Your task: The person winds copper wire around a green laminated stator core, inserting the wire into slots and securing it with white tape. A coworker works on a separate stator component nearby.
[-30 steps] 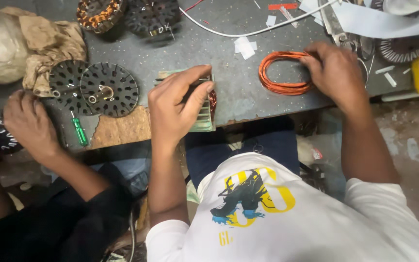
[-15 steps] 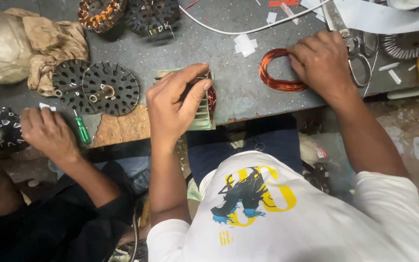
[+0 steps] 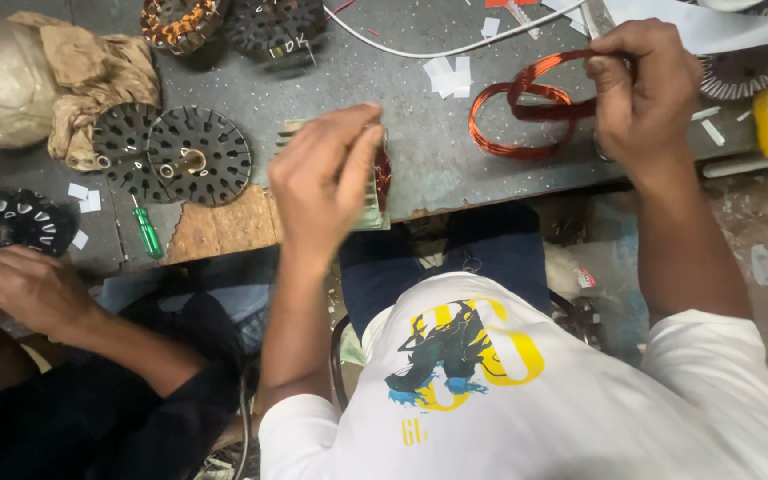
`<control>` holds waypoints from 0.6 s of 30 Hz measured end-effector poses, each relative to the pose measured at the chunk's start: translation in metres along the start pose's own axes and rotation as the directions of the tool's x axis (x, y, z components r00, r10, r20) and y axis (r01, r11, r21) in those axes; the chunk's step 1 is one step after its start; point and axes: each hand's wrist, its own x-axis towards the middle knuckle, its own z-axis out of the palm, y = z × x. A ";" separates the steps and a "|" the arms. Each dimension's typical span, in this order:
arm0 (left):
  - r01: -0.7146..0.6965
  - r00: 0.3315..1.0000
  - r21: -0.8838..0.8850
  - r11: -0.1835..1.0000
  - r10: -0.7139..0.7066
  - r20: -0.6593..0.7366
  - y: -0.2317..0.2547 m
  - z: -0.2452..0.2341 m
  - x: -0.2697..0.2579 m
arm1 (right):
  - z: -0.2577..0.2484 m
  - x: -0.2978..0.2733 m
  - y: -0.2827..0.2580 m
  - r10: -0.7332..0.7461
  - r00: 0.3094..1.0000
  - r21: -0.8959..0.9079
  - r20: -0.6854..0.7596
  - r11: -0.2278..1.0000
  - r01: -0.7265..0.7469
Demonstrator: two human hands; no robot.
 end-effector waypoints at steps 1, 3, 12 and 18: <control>-0.037 0.999 0.006 0.999 0.037 -0.032 0.008 0.006 0.000 | -0.001 0.002 -0.004 -0.018 1.000 -0.002 -0.004 1.000 0.018; -0.060 0.998 -0.069 0.996 0.059 -0.018 0.026 0.025 -0.004 | 0.000 0.002 -0.013 -0.029 0.999 0.000 0.033 1.000 0.029; 0.680 0.679 -0.478 0.556 -0.231 0.697 0.007 0.090 -0.055 | 0.006 -0.027 -0.042 -0.218 0.946 0.004 0.239 0.975 0.224; 0.650 0.749 -0.748 -0.135 -0.051 0.661 -0.015 0.094 -0.109 | 0.025 -0.048 -0.054 -0.197 0.945 0.172 0.259 0.973 0.156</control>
